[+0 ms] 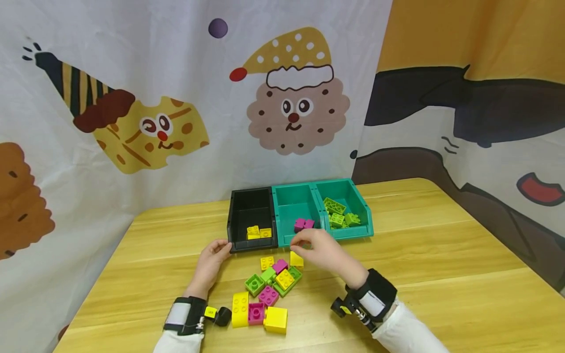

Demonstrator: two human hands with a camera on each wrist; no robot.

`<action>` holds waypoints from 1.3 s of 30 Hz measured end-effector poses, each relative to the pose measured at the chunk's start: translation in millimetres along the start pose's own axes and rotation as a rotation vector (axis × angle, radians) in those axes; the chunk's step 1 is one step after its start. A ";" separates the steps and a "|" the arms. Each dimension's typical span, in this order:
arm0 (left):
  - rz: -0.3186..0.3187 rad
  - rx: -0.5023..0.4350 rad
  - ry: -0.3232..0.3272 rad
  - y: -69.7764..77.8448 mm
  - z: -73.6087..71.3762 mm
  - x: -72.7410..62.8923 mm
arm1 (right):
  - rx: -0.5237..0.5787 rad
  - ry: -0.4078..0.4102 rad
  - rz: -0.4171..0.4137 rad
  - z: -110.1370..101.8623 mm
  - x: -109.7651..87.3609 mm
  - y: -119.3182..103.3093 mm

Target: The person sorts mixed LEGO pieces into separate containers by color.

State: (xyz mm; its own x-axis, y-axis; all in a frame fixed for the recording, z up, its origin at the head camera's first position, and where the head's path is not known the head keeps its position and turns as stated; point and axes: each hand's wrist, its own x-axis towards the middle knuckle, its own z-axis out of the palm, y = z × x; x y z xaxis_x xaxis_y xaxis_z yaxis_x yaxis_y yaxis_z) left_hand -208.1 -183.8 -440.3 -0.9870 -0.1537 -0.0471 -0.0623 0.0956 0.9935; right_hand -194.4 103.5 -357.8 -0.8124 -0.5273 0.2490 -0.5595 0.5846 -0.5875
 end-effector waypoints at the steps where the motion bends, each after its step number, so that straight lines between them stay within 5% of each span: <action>1: 0.000 0.002 -0.002 0.0 0.1 0.1 | -0.004 -0.012 -0.006 1.6 -1.2 -1.4; 10: 0.004 0.010 0.005 -0.6 0.1 1.2 | -0.051 -0.119 -0.043 10.5 -9.4 -17.7; 21: -0.002 0.020 -0.003 -0.6 -0.9 -1.5 | -0.236 -0.331 -0.148 34.8 -28.3 -52.6; 30: -0.009 0.012 0.009 -3.4 -0.7 0.9 | -0.275 -0.464 -0.185 52.9 -34.3 -57.5; 39: 0.001 0.009 0.002 -2.8 0.3 1.3 | -0.328 -0.455 -0.219 61.3 -37.2 -53.8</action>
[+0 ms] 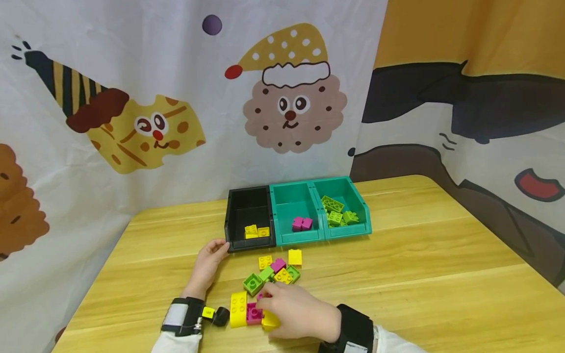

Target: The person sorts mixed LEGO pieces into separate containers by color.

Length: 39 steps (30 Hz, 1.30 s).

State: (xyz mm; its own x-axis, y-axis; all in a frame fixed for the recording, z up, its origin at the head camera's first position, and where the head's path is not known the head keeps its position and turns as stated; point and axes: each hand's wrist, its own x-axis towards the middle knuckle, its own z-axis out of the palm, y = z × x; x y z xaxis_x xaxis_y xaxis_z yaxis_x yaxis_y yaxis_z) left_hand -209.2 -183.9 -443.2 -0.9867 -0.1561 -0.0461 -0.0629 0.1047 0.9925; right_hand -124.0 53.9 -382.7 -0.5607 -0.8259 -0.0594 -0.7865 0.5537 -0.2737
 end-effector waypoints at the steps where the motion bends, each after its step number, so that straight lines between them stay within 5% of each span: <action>1: 0.000 -0.001 -0.001 0.4 0.0 -0.1 | -0.004 0.003 0.001 0.3 0.1 0.0; 12: -0.005 -0.025 -0.009 1.8 -0.6 -0.6 | 0.007 0.001 0.001 -2.0 0.2 -0.3; 28: -0.011 -0.007 -0.003 2.6 -0.3 -0.5 | 0.059 0.105 -0.028 -20.3 -6.2 2.1; 39: -0.006 -0.023 -0.002 2.7 0.5 -0.3 | 0.188 0.472 -0.036 -38.5 -10.7 15.8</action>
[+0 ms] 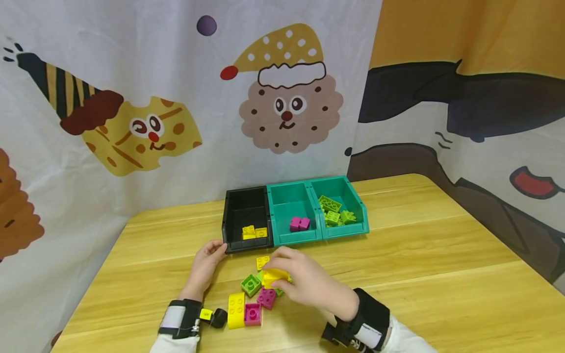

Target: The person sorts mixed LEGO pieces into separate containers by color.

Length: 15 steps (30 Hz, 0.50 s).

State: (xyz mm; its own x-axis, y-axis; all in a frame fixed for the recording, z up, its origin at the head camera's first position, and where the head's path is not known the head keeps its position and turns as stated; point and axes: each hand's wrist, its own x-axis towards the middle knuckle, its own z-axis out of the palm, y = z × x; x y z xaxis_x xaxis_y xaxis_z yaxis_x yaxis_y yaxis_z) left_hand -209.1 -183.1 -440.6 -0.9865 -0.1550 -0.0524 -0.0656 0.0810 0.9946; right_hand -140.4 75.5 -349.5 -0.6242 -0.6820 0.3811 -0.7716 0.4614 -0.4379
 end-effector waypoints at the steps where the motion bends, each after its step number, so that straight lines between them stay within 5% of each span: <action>1: 0.000 -0.005 -0.001 0.1 -0.5 -0.2 | -0.001 0.021 0.001 -0.3 0.1 0.7; 7: 0.000 -0.009 -0.003 0.4 -2.5 -0.4 | 0.002 0.092 0.001 1.2 1.4 3.8; 15: 0.007 0.006 -0.004 -1.5 -0.6 0.3 | 0.023 0.087 0.049 1.1 5.0 8.4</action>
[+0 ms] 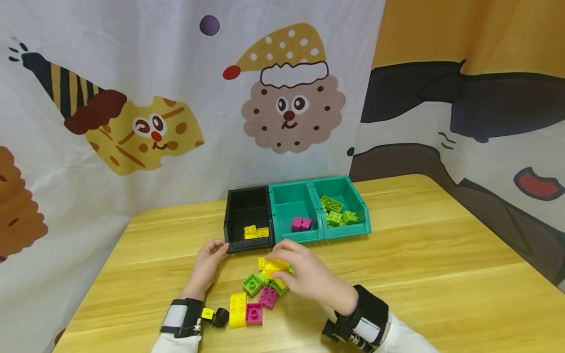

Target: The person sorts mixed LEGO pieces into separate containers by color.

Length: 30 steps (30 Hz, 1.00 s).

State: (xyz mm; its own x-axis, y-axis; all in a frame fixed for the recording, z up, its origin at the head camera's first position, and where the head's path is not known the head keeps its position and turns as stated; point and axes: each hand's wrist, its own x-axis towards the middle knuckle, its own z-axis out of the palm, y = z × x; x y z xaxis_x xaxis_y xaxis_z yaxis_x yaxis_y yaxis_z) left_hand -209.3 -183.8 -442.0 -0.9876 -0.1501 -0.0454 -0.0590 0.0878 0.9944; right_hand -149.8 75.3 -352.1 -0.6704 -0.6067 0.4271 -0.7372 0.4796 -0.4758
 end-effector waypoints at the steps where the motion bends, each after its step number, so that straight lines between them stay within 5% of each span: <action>1: 0.001 -0.002 0.000 -0.2 0.6 0.2 | 0.002 0.000 0.000 -0.5 1.5 0.9; 15: 0.003 -0.001 0.005 0.4 2.1 0.4 | -0.081 -0.051 0.056 -13.8 58.3 9.5; 30: -0.011 -0.008 -0.009 1.7 -0.2 0.6 | -0.107 -0.178 0.198 32.6 105.4 30.9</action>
State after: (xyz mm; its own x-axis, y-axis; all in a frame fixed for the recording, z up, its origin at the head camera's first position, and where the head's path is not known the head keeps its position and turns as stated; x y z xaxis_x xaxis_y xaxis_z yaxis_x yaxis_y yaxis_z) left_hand -209.9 -184.0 -440.3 -0.9883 -0.1418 -0.0568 -0.0684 0.0785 0.9946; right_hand -240.5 5.5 -346.9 -0.7838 -0.5920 0.1876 -0.6046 0.6584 -0.4483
